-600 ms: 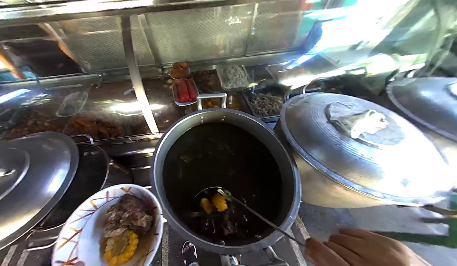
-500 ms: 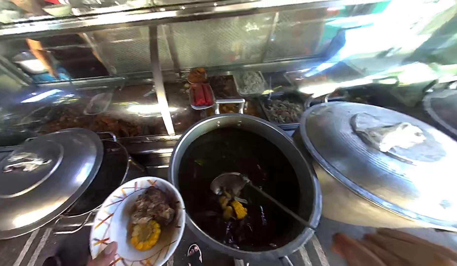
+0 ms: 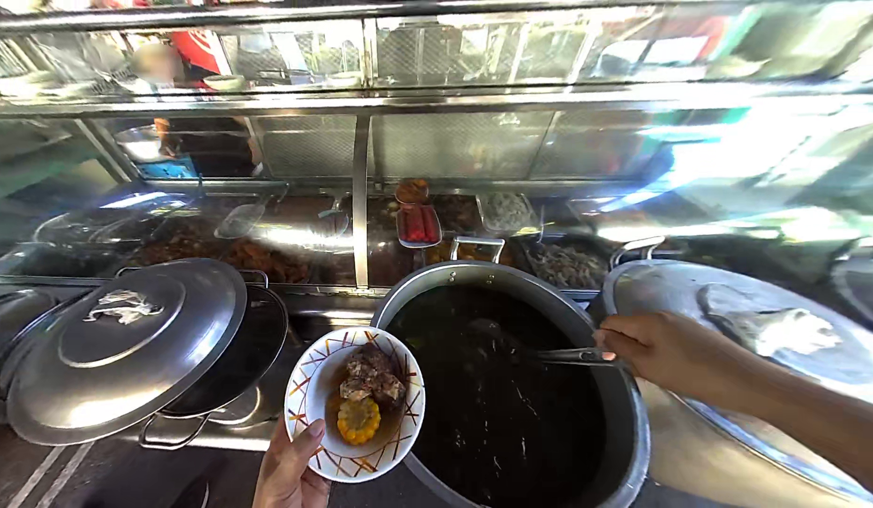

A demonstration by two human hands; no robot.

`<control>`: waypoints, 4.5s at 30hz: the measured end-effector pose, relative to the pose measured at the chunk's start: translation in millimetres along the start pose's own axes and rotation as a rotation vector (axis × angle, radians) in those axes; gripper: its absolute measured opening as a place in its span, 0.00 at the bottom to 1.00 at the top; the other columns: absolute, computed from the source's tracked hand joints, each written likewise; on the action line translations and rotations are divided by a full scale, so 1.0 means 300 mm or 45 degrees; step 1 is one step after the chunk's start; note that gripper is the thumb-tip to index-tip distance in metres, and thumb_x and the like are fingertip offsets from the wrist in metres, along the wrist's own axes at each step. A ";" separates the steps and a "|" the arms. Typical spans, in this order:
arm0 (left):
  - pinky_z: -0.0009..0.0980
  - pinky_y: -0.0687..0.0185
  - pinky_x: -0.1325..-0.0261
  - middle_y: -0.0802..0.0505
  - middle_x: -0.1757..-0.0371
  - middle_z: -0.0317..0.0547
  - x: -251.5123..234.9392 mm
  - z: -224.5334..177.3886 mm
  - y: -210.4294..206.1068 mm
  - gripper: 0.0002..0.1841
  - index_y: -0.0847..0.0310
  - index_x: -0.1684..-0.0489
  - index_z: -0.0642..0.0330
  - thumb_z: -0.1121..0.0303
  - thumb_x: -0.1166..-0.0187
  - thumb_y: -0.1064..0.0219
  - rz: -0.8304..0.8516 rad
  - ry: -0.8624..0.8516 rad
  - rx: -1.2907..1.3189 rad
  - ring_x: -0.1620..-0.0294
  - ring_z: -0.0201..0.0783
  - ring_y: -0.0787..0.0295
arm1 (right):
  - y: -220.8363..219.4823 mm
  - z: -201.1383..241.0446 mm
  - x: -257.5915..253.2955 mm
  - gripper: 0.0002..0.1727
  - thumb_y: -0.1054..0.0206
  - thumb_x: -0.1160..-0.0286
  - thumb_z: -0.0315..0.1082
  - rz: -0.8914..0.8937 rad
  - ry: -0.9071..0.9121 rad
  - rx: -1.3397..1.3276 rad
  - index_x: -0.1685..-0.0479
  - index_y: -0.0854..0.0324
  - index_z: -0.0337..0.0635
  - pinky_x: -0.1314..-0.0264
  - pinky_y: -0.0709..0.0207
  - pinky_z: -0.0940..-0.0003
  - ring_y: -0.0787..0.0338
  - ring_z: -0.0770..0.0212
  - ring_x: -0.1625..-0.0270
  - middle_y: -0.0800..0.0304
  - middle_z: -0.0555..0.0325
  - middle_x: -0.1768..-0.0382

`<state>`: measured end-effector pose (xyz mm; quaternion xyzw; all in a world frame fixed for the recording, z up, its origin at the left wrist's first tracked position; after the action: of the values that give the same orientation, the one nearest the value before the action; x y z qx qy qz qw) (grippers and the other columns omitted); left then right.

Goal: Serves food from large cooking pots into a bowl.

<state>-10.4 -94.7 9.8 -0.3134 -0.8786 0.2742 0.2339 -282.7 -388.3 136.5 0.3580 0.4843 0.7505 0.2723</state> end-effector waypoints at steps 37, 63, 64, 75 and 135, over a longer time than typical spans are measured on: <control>0.39 0.04 0.62 0.06 0.52 0.56 -0.032 0.023 -0.232 0.15 0.36 0.30 0.61 0.64 0.06 0.55 0.129 0.282 -0.079 0.61 0.46 0.02 | 0.299 0.336 0.416 0.18 0.48 0.16 0.44 -0.838 0.686 0.391 0.71 0.19 0.51 0.86 0.39 0.68 0.25 0.70 0.85 0.26 0.70 0.87; 0.39 0.04 0.48 0.04 0.49 0.41 -0.020 -0.162 0.073 0.12 0.31 0.39 0.53 0.59 0.12 0.46 0.108 -0.075 -0.114 0.51 0.38 0.03 | -0.194 0.130 -0.112 0.15 0.48 0.08 0.34 0.156 0.042 0.952 0.51 0.16 0.35 0.55 0.18 0.48 0.07 0.42 0.54 0.10 0.44 0.63; 0.37 0.04 0.48 0.04 0.51 0.37 -0.014 -0.164 0.086 0.10 0.31 0.41 0.51 0.59 0.11 0.48 0.079 -0.085 -0.126 0.52 0.35 0.03 | -0.205 0.123 -0.138 0.15 0.47 0.09 0.34 0.191 0.012 0.916 0.50 0.16 0.34 0.53 0.18 0.45 0.08 0.40 0.52 0.09 0.42 0.60; 0.34 0.05 0.45 0.04 0.52 0.29 0.053 -0.185 0.149 0.09 0.31 0.43 0.46 0.60 0.13 0.41 0.026 -0.174 -0.161 0.50 0.30 0.04 | -0.204 0.048 -0.354 0.26 0.49 0.08 0.45 0.179 -0.189 0.384 0.62 0.14 0.32 0.42 0.21 0.36 0.12 0.37 0.39 0.10 0.36 0.51; 0.44 0.05 0.53 0.11 0.44 0.61 -0.239 0.063 -0.394 0.20 0.35 0.26 0.62 0.62 0.10 0.43 0.080 0.258 0.019 0.53 0.52 0.04 | 0.480 0.237 0.119 0.23 0.50 0.08 0.40 -0.113 -0.097 -0.868 0.78 0.25 0.46 0.92 0.44 0.83 0.39 0.76 0.93 0.37 0.66 0.93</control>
<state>-21.6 -226.9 52.9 -0.3651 -0.8381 0.2548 0.3152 -255.8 -378.6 298.5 0.2528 0.2104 0.8426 0.4265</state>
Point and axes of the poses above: each hand's wrist, its own x-axis away from the middle knuckle, its own y-axis out of the back of the hand, z = x × y, the point moved 4 cm from there along -x, towards the middle knuckle
